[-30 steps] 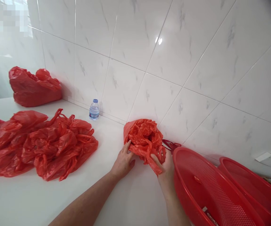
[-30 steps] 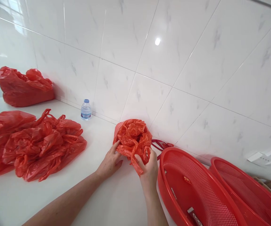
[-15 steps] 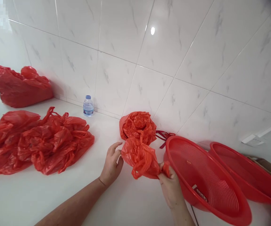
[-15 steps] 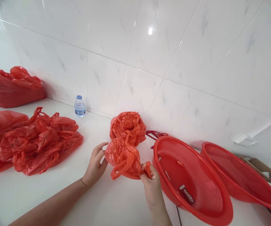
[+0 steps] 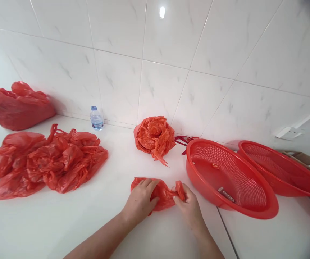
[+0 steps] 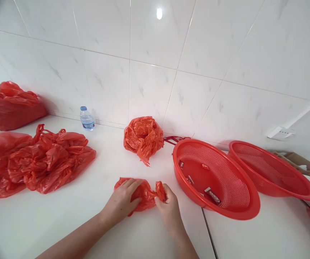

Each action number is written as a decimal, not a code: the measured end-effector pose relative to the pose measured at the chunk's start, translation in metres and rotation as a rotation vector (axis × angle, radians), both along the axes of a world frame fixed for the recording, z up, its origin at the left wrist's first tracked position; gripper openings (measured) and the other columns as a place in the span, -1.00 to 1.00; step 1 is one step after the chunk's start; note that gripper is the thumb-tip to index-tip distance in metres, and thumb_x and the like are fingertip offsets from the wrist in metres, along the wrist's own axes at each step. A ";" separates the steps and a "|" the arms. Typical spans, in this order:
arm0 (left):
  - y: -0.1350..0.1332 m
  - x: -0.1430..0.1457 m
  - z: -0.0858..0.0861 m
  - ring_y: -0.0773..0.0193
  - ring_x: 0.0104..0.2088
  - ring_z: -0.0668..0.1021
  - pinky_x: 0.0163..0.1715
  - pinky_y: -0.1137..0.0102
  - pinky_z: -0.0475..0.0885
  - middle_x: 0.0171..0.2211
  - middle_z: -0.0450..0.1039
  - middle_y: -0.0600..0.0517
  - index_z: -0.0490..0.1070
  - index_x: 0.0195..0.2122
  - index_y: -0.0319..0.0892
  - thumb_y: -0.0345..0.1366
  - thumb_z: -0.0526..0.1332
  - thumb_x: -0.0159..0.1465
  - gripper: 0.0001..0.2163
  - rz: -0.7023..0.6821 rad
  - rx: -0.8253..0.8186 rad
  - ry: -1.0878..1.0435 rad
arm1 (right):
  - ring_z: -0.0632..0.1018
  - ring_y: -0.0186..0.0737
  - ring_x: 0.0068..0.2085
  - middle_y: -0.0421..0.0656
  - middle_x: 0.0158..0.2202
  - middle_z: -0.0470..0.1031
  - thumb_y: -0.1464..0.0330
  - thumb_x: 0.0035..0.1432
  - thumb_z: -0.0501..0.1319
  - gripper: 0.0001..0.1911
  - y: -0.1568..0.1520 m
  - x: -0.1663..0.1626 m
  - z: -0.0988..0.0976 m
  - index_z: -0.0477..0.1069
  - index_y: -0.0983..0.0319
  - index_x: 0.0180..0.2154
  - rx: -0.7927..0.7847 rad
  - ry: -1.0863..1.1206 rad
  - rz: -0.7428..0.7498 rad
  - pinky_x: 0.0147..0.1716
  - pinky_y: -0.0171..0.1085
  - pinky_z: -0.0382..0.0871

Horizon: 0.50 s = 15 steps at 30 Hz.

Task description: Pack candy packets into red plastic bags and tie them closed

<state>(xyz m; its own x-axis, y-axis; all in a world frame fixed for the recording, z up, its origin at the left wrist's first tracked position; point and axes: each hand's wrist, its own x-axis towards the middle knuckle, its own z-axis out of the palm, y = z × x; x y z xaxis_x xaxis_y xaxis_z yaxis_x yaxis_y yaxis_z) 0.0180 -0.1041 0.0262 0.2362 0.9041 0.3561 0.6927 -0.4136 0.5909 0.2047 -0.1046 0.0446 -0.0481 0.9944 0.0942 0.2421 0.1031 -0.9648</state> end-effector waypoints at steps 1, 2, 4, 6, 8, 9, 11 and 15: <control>0.002 -0.004 -0.001 0.12 -0.14 0.50 -0.20 0.26 0.43 -0.13 0.46 -0.02 0.36 -0.01 -0.03 -0.51 0.10 0.08 -0.56 0.003 -0.020 0.003 | 0.40 -0.27 -0.38 -0.23 -0.42 0.39 0.35 -0.02 0.19 -0.93 -0.001 0.004 0.001 0.31 0.20 -0.45 0.029 0.004 -0.033 -0.36 -0.33 0.30; 0.004 -0.009 0.000 0.15 -0.20 0.53 -0.24 0.29 0.43 -0.18 0.48 0.00 0.41 -0.08 -0.03 -0.53 0.05 0.09 -0.59 0.016 -0.036 -0.019 | 0.40 -0.27 -0.38 -0.23 -0.42 0.39 0.34 -0.02 0.20 -0.92 -0.001 0.010 0.001 0.32 0.21 -0.45 0.063 0.006 -0.083 -0.36 -0.32 0.30; 0.008 -0.025 0.007 0.23 -0.37 0.56 -0.35 0.36 0.42 -0.28 0.50 0.01 0.44 -0.20 -0.08 -0.50 0.01 0.14 -0.69 0.112 -0.084 -0.162 | 0.43 -0.25 -0.35 -0.21 -0.39 0.41 0.33 -0.03 0.22 -0.90 -0.004 0.023 0.002 0.35 0.20 -0.42 0.122 0.004 -0.232 -0.32 -0.30 0.33; 0.008 -0.040 0.022 0.30 -0.56 0.51 -0.50 0.42 0.38 -0.46 0.48 0.05 0.41 -0.25 -0.12 -0.40 0.03 0.20 -0.81 0.265 -0.178 -0.390 | 0.46 -0.22 -0.29 -0.19 -0.33 0.45 0.33 -0.05 0.24 -0.86 -0.008 0.034 0.003 0.39 0.19 -0.35 0.132 0.027 -0.383 -0.28 -0.28 0.35; 0.006 -0.052 0.037 0.30 -0.61 0.50 -0.54 0.45 0.35 -0.62 0.43 0.10 0.37 -0.30 -0.15 -0.26 0.10 0.23 -0.88 0.366 -0.261 -0.606 | 0.48 -0.20 -0.25 -0.18 -0.29 0.48 0.31 -0.05 0.25 -0.81 -0.015 0.040 0.004 0.39 0.17 -0.31 0.104 0.081 -0.458 -0.27 -0.27 0.37; 0.005 -0.055 0.044 0.28 -0.59 0.51 -0.51 0.44 0.36 -0.65 0.41 0.11 0.35 -0.33 -0.16 -0.20 0.13 0.22 -0.86 0.380 -0.282 -0.700 | 0.48 -0.20 -0.26 -0.18 -0.29 0.49 0.29 -0.05 0.26 -0.80 -0.018 0.041 0.004 0.39 0.17 -0.30 0.086 0.106 -0.469 -0.27 -0.27 0.39; 0.001 -0.059 0.052 0.28 -0.55 0.52 -0.43 0.40 0.41 -0.63 0.41 0.11 0.31 -0.37 -0.17 -0.13 0.18 0.20 -0.80 0.342 -0.306 -0.874 | 0.50 -0.19 -0.27 -0.16 -0.31 0.50 0.25 -0.06 0.28 -0.77 -0.025 0.038 0.005 0.40 0.18 -0.31 0.050 0.125 -0.461 -0.29 -0.27 0.41; -0.006 -0.058 0.051 0.36 -0.51 0.45 -0.39 0.39 0.43 -0.51 0.39 0.12 0.30 -0.38 -0.19 -0.10 0.23 0.16 -0.75 0.230 -0.380 -1.164 | 0.52 -0.13 -0.26 -0.11 -0.29 0.51 0.18 -0.03 0.27 -0.72 -0.033 0.032 0.008 0.41 0.20 -0.29 -0.011 0.071 -0.379 -0.29 -0.20 0.45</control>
